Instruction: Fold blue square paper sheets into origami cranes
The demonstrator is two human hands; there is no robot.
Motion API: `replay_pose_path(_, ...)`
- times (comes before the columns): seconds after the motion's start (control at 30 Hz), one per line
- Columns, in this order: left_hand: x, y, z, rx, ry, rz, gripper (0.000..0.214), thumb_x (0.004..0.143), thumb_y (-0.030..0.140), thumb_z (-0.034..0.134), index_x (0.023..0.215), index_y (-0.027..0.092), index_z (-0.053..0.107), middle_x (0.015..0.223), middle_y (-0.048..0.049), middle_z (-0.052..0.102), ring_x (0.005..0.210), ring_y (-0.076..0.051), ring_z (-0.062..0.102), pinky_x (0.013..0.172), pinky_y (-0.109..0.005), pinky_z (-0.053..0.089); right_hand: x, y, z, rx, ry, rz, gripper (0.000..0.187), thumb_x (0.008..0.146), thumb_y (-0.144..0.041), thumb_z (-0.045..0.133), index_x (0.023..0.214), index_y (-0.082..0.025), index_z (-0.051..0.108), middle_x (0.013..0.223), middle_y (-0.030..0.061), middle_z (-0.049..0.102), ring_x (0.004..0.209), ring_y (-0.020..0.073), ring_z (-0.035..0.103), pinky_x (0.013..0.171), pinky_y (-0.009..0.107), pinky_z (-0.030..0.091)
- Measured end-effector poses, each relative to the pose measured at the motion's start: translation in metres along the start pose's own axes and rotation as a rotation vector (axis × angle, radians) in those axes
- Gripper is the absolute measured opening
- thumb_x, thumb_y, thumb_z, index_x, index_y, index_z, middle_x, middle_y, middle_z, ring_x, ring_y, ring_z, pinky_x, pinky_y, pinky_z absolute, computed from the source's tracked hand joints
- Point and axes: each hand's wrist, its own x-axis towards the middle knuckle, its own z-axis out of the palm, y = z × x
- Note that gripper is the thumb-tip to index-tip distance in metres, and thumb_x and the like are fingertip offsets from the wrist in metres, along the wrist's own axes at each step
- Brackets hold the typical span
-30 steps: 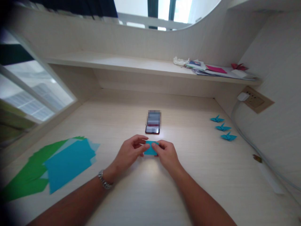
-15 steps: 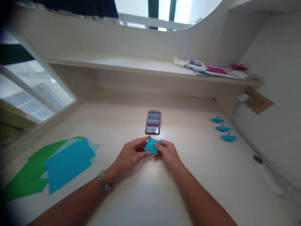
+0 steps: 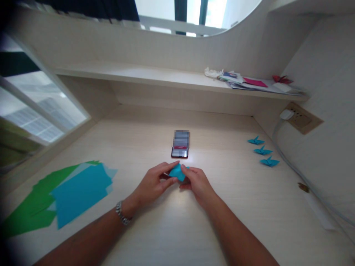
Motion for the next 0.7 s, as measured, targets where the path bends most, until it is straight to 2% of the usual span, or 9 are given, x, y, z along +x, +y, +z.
replay_pose_path(0.17, 0.0, 0.0015, -0.0002, -0.047, 0.067, -0.005, 0.046, 0.078, 0.024, 0.065, 0.123, 0.025, 0.057, 0.104, -0.0067, 0.063, 0.088, -0.018, 0.06, 0.078, -0.032, 0.052, 0.0017, 0.0013, -0.0014, 0.056, 0.025, 0.009, 0.036, 0.074, -0.047, 0.067, 0.09, -0.014, 0.069, 0.082, 0.0081, 0.068, 0.065, 0.0145, 0.06, 0.051, 0.024, 0.048)
replay_pose_path(0.33, 0.0002, 0.0007, -0.0004, -0.024, 0.078, 0.013, 0.037, 0.079, 0.028, 0.064, 0.116, 0.024, 0.063, 0.102, -0.0076, 0.065, 0.086, -0.019, 0.06, 0.075, -0.033, 0.052, 0.0006, -0.0003, -0.0014, 0.123, -0.032, 0.031, 0.034, 0.076, -0.046, 0.065, 0.09, -0.015, 0.069, 0.084, 0.0077, 0.067, 0.068, 0.0148, 0.061, 0.053, 0.024, 0.049)
replay_pose_path(0.53, 0.0001, 0.0001, 0.0001, -0.006, 0.091, 0.006, 0.03, 0.081, 0.031, 0.062, 0.109, 0.023, 0.066, 0.103, -0.0084, 0.065, 0.089, -0.019, 0.06, 0.075, -0.032, 0.052, -0.0017, -0.0024, 0.0005, 0.125, -0.071, 0.038, 0.04, 0.081, -0.054, 0.057, 0.093, -0.017, 0.069, 0.092, 0.0091, 0.068, 0.078, 0.0173, 0.062, 0.058, 0.026, 0.052)
replay_pose_path(0.7, 0.0006, 0.0012, -0.0009, -0.016, 0.097, -0.022, 0.032, 0.08, 0.03, 0.062, 0.112, 0.022, 0.064, 0.102, -0.0082, 0.065, 0.087, -0.019, 0.061, 0.075, -0.033, 0.052, -0.0038, -0.005, 0.0038, 0.063, -0.018, -0.006, 0.045, 0.08, -0.056, 0.056, 0.092, -0.015, 0.069, 0.093, 0.0112, 0.068, 0.082, 0.0198, 0.063, 0.058, 0.028, 0.053)
